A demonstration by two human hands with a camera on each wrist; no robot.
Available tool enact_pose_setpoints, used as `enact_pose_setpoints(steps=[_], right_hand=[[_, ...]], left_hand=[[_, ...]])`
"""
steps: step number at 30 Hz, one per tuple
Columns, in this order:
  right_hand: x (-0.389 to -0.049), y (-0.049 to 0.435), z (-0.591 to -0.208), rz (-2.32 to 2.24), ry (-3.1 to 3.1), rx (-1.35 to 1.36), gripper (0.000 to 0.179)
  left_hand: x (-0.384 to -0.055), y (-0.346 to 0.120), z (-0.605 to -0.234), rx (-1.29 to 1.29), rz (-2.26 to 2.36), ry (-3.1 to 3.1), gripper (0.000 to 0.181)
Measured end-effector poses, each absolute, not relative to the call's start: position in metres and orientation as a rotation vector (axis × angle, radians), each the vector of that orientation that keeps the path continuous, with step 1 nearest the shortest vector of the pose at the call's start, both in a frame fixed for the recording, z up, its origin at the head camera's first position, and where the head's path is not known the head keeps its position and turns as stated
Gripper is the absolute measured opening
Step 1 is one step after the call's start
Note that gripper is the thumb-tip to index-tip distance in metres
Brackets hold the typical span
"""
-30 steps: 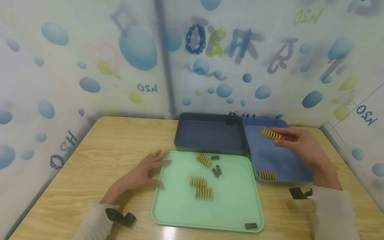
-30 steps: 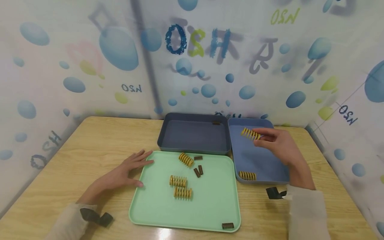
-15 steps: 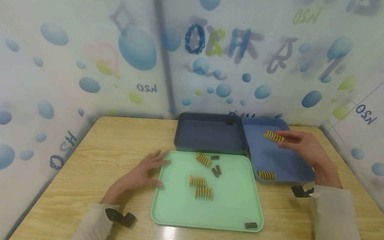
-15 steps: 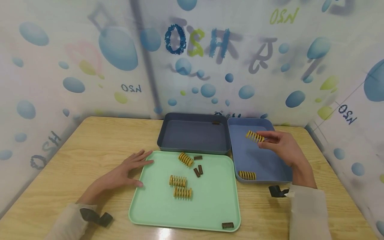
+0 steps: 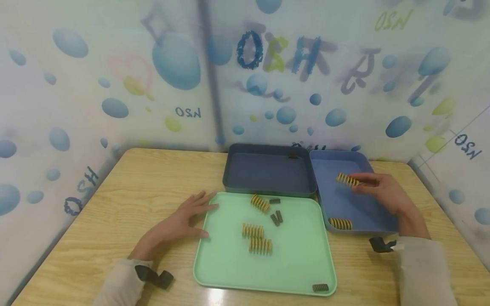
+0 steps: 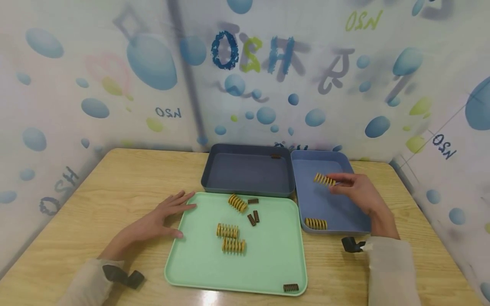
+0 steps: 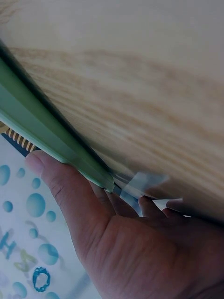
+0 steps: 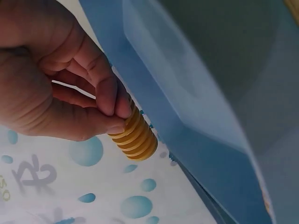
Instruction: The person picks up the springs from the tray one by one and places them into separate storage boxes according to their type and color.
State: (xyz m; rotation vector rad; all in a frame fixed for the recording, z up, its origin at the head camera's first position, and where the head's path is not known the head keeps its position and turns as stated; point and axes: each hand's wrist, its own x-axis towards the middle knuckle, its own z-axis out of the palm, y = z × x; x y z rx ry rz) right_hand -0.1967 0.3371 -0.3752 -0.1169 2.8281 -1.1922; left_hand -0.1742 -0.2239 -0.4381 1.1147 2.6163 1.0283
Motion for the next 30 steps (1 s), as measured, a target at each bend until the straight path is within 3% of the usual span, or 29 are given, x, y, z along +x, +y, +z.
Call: enact_pose_setpoints(steps=[30], right_hand=[[-0.208, 0.33, -0.405, -1.276, 2.662, -0.207, 0.053]], left_hand=[[-0.175, -0.225, -0.44, 1.101, 1.026, 2.622, 0.079]])
